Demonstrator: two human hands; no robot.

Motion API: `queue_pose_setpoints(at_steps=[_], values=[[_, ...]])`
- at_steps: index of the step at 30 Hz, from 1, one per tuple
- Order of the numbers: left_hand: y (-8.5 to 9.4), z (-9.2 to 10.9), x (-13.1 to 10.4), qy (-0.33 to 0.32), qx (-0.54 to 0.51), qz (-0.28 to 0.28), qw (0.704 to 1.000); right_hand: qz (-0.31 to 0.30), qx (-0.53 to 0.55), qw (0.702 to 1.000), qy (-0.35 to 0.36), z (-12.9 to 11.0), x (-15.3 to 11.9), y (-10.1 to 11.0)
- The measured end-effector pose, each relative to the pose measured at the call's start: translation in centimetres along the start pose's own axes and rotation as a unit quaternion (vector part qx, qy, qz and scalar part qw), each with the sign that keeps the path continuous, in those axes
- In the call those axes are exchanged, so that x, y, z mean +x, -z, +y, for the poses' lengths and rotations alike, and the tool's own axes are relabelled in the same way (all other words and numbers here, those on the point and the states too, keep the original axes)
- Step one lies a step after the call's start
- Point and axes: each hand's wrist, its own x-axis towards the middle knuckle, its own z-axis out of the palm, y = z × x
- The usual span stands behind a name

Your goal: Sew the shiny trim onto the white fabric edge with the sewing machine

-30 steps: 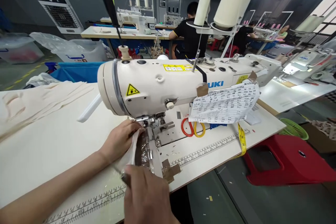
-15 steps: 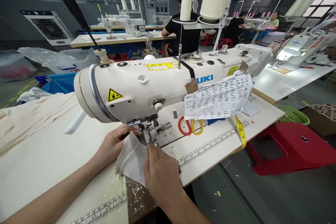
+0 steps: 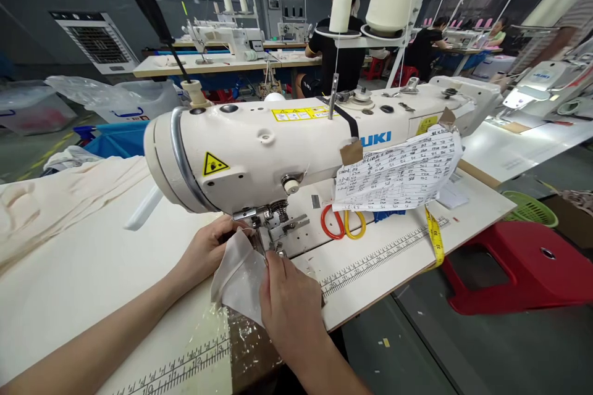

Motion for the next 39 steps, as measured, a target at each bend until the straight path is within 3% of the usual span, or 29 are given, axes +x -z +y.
queue_pose_setpoints(at_steps=[6, 16, 27, 32, 36, 39], values=[[0.0, -0.1, -0.1, -0.014, 0.012, -0.004, 1.0, -0.014, -0.014, 1.0, 0.003, 0.0, 0.1, -0.1], [-1.0, -0.1, 0.2, -0.077, 0.134, 0.014, 0.988, -0.035, -0.034, 0.999, 0.0, -0.3, 0.1, 0.0], [-0.2, -0.1, -0.1, -0.008, 0.081, 0.017, 0.997, -0.023, -0.019, 0.999, -0.019, -0.3, -0.1, 0.0], [-0.3, -0.5, -0.1, -0.121, 0.127, 0.05, 0.983, -0.042, -0.027, 0.998, -0.024, -0.4, 0.3, 0.0], [-0.3, -0.4, 0.0, -0.277, 0.213, 0.073, 0.934, -0.04, -0.044, 0.998, -0.018, -0.5, 0.4, -0.1], [-0.2, 0.2, 0.1, -0.338, 0.267, 0.052, 0.901, -0.035, -0.061, 0.997, -0.014, -0.6, 0.4, -0.2]])
